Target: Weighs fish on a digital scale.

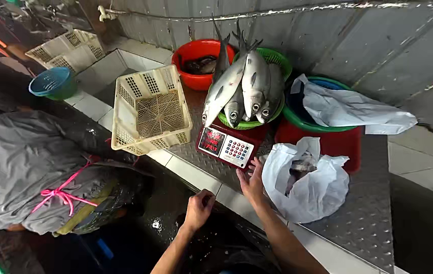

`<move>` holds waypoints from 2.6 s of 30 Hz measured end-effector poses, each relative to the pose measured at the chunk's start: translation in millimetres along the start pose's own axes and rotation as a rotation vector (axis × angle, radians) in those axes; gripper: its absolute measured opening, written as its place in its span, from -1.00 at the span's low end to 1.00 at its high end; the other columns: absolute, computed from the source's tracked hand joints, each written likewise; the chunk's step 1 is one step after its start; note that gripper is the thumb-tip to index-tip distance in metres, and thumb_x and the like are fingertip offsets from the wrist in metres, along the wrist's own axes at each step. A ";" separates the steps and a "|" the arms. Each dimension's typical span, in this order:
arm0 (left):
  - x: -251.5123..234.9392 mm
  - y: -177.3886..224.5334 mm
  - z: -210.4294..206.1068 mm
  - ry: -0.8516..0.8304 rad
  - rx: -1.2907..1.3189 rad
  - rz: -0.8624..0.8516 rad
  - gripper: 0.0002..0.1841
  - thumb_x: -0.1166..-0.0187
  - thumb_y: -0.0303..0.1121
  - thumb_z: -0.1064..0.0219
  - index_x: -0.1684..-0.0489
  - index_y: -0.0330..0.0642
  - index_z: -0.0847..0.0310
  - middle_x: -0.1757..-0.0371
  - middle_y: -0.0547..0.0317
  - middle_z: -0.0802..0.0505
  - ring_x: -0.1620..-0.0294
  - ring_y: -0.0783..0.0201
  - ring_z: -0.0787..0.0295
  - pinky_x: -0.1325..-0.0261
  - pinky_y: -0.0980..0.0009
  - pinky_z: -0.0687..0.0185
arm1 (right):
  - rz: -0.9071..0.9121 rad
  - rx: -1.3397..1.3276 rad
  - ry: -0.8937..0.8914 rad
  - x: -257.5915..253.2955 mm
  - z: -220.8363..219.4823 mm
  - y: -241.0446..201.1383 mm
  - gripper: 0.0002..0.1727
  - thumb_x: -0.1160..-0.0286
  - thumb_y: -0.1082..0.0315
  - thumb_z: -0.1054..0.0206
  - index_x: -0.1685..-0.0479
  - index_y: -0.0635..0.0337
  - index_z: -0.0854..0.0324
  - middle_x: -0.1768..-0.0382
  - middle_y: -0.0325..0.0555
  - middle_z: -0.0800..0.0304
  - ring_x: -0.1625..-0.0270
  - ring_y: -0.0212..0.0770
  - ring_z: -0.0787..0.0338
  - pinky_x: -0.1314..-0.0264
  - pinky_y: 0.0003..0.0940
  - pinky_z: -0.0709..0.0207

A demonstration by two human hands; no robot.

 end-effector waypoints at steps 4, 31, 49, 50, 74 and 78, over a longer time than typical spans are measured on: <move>-37.5 0.4 9.9 -0.057 -0.031 -0.090 -0.77 -0.67 -0.21 -0.30 0.06 -0.14 -0.80 0.39 0.24 -0.86 0.47 0.40 -0.76 0.28 0.34 -0.78 | 0.036 0.080 0.137 -5.4 -10.8 -11.0 0.12 -0.36 0.02 -0.55 -0.78 0.53 0.01 -0.66 0.48 -0.29 -0.61 0.20 -0.51 -0.62 -0.05 -0.46; -312.2 173.3 112.9 0.060 -0.031 -0.370 0.13 -0.34 0.39 -0.41 -0.94 0.19 0.12 -0.89 -0.17 -0.09 -0.87 -0.24 0.05 -0.75 -0.34 -0.03 | -0.279 0.043 0.513 -39.1 -55.2 16.2 0.22 -0.18 -0.11 -0.65 -0.83 0.30 -0.05 -0.70 0.28 -0.32 -0.74 0.03 -0.37 -0.78 -0.07 -0.30; -284.3 122.0 153.3 0.183 0.179 -0.508 -0.21 -0.63 0.10 -0.34 -0.82 0.02 -0.16 -0.77 0.01 -0.37 -0.63 0.07 -0.43 -0.46 0.07 -0.58 | -0.379 -0.049 0.585 -39.7 -54.8 17.5 0.16 0.15 0.03 -0.85 -0.70 0.06 -0.35 -0.46 0.06 -0.65 -0.46 -0.08 -0.67 -0.52 0.00 -0.57; -282.1 109.4 157.0 0.155 0.172 -0.479 -0.24 -0.63 0.09 -0.33 -0.79 0.02 -0.19 -0.75 0.05 -0.40 -0.62 0.10 -0.45 -0.47 0.06 -0.56 | -0.376 -0.037 0.591 -38.2 -54.3 16.9 0.17 0.17 0.03 -0.86 -0.69 0.05 -0.37 -0.43 0.05 -0.67 -0.43 -0.07 -0.69 -0.50 0.01 -0.58; -255.5 16.1 172.8 -0.016 -0.402 -0.169 -0.39 -0.54 0.05 -0.47 -0.46 -0.11 -0.51 -0.33 -0.10 -0.76 0.00 -0.14 -0.84 -0.10 -0.26 -0.70 | -0.477 -0.123 0.660 -38.0 -57.6 11.2 0.11 0.16 0.04 -0.87 -0.63 0.01 -0.41 -0.32 0.11 -0.74 -0.34 0.04 -0.74 -0.38 0.15 -0.62; -257.1 15.3 171.8 -0.021 -0.409 -0.164 -0.36 -0.51 0.08 -0.51 -0.45 -0.08 -0.48 -0.33 -0.09 -0.75 0.01 -0.12 -0.83 -0.07 -0.26 -0.71 | -0.476 -0.098 0.715 -40.4 -59.3 10.6 0.11 0.31 0.03 -0.91 -0.55 0.00 -0.51 -0.24 0.04 -0.80 -0.29 0.00 -0.77 -0.36 0.15 -0.64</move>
Point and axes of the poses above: each hand's wrist, its own x-axis away from the middle knuckle, its own z-axis out of the back of the hand, y = z × x, the point moved 4 cm from there along -x, towards the middle knuckle
